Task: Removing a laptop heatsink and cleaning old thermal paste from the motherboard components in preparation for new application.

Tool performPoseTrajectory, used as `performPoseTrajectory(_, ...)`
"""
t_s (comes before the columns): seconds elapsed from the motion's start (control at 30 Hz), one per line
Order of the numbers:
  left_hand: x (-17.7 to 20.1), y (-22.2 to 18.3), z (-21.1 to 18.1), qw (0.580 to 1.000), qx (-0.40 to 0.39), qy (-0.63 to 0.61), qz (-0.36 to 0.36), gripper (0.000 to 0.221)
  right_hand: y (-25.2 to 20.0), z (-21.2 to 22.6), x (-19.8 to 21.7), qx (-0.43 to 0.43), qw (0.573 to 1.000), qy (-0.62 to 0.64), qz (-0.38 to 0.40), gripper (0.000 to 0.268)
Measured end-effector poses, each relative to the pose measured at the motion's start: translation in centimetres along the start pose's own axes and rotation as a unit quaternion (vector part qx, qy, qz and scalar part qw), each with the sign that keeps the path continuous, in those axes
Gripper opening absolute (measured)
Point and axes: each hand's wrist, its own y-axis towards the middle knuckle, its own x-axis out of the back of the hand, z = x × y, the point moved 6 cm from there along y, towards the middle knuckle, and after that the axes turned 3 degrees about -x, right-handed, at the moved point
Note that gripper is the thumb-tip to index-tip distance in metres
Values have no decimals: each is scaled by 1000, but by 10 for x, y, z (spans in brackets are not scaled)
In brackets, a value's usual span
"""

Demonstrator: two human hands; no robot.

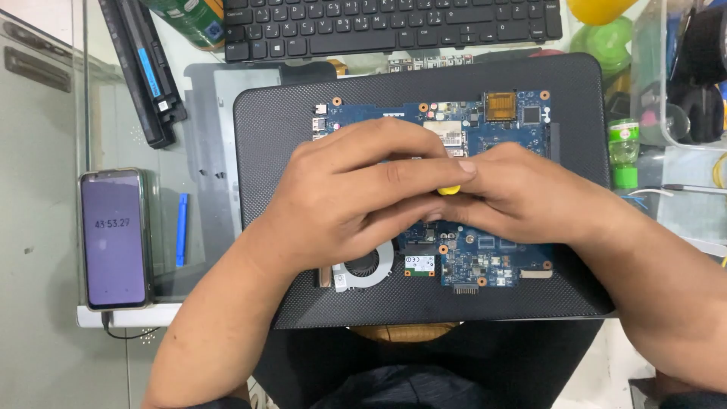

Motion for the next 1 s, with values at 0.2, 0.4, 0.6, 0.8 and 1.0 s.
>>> performPoseTrajectory(0.2, 0, -1, 1, 1000, 2, 12, 10, 17, 2, 1, 0, 4, 1000, 1, -4, 21)
performPoseTrajectory(0.4, 3, 2, -4, 1000, -8, 17, 14, 20, 5, 7, 1, 19, 999, 16, 24, 20)
performPoseTrajectory(0.6, 3, 2, -9, 998, 12, -57, 24, 12, 16, 30, 20, 56, 992, 111, 24, 12)
performPoseTrajectory(0.8, 7, -3, 0, 993, 86, -22, 74, 19, 2, 6, 68, -22, 978, -125, -168, 37)
performPoseTrajectory(1.0, 12, -4, -5, 991, 78, -49, 94, 24, -10, -16, 74, -47, 953, -212, -210, 37)
